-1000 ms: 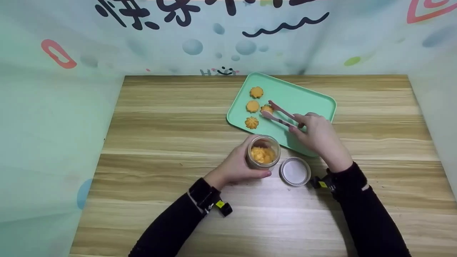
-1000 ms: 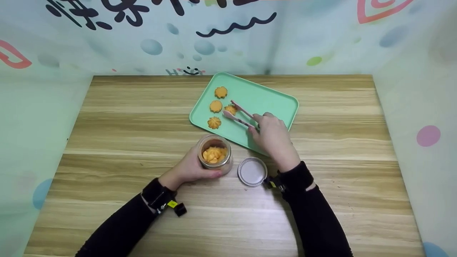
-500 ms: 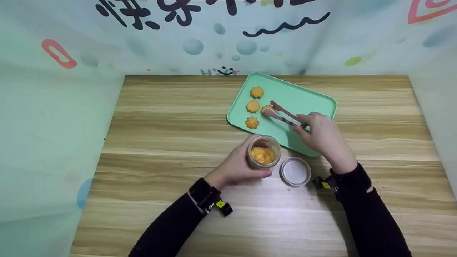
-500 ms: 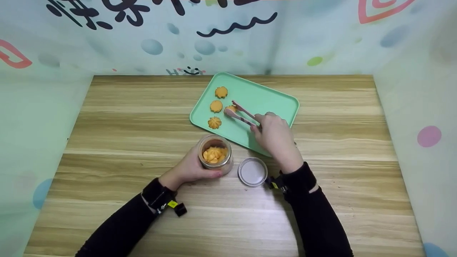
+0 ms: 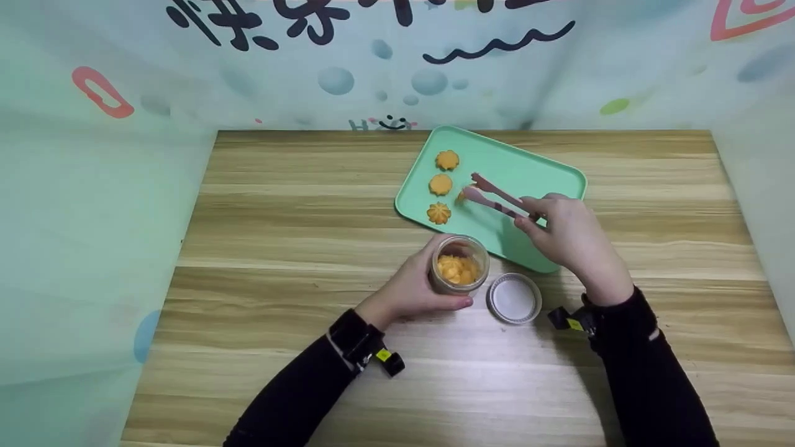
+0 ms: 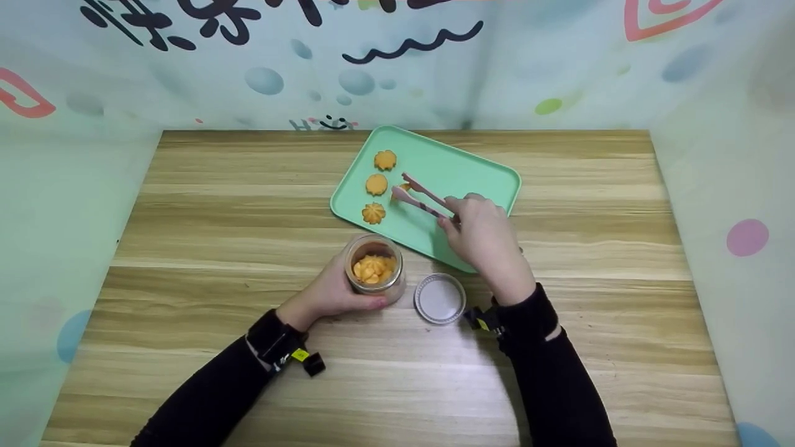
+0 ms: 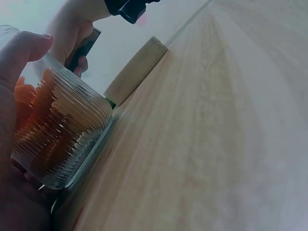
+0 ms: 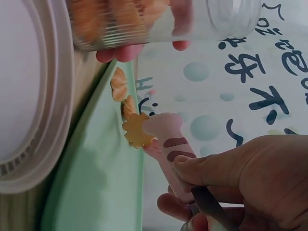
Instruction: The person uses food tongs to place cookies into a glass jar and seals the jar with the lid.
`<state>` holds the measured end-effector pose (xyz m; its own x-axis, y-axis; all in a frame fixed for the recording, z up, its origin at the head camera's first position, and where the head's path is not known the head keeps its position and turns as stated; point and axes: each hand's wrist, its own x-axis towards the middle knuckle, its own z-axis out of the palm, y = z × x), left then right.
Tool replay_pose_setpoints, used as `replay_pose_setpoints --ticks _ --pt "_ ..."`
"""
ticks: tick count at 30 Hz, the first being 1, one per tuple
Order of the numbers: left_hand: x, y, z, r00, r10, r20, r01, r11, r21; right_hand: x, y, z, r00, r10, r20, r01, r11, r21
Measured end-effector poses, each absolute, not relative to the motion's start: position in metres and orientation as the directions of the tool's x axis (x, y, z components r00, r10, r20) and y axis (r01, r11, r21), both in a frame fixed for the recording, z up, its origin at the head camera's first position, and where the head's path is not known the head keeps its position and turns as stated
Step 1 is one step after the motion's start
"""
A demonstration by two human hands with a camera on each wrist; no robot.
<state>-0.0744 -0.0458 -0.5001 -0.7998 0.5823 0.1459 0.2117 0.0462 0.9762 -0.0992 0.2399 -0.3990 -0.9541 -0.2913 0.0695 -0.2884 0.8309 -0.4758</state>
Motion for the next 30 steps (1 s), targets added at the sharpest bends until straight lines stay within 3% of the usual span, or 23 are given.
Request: replay_pose_setpoints --ticks 11,21,30 --pt "-0.074 -0.045 -0.5 -0.801 0.581 0.143 0.199 0.033 0.98 -0.078 0.252 -0.366 -0.948 -0.28 0.151 -0.317 0.781 -0.538" --pt "-0.073 -0.045 -0.498 -0.805 0.584 0.099 0.173 0.071 0.982 -0.027 0.268 -0.316 -0.869 -0.414 0.27 -0.489 0.637 -0.596" --pt "-0.073 -0.046 -0.499 -0.807 0.584 0.087 0.145 0.053 0.988 -0.001 0.264 -0.304 -0.801 -0.529 0.279 -0.593 0.646 -0.48"
